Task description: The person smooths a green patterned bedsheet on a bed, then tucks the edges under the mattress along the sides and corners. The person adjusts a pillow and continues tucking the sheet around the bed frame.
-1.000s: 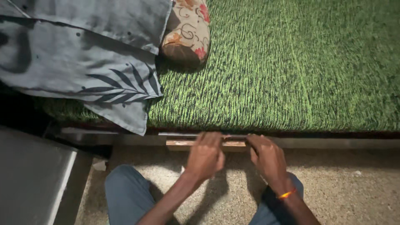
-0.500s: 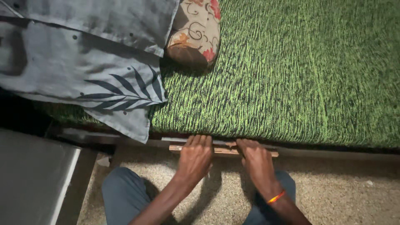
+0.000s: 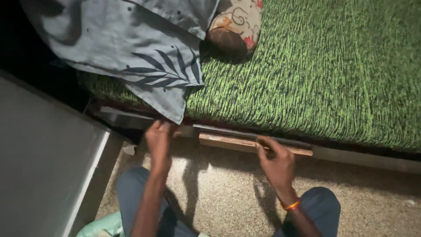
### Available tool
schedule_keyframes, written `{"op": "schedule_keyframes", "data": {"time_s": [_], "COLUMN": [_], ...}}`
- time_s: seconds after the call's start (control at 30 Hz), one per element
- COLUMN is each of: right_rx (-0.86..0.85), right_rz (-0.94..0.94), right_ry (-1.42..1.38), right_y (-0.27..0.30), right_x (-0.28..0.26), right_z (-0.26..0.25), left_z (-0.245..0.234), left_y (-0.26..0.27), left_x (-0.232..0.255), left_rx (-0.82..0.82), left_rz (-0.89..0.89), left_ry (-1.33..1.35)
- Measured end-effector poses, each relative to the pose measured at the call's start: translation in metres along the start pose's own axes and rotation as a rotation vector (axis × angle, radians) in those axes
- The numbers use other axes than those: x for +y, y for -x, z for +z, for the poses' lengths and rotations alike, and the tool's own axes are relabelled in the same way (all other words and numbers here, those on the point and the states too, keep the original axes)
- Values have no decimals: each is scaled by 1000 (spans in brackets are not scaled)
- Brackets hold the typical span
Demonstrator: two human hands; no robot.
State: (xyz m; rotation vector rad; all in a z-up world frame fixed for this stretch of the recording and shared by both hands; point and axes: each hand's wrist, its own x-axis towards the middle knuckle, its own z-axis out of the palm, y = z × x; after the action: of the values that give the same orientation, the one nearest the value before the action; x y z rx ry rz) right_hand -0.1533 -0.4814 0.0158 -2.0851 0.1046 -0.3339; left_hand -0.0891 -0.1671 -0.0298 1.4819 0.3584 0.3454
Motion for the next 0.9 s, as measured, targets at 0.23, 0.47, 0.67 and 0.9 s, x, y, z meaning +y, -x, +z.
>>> {"op": "schedule_keyframes", "data": {"time_s": [0.23,0.47,0.67,0.9], "right_rx": [-261,-200,-179,10], "right_rz": [569,545,624,588], "right_ry": [-1008,-834,-1007,-1439], "right_y": [-23,-37,-35,-26], "right_x": [-8,7,-15,-15], "right_z": [47,74,74,112], "left_z": [-11,-27,-37,-41], "left_y": [-42,-62,-60,-89], "left_x": [5,-4,-12,-23], "left_rx": [-4,-137,-113,20], "left_rz": [-204,-68,-145,-312], "left_ry": [431,189,134,1008]}}
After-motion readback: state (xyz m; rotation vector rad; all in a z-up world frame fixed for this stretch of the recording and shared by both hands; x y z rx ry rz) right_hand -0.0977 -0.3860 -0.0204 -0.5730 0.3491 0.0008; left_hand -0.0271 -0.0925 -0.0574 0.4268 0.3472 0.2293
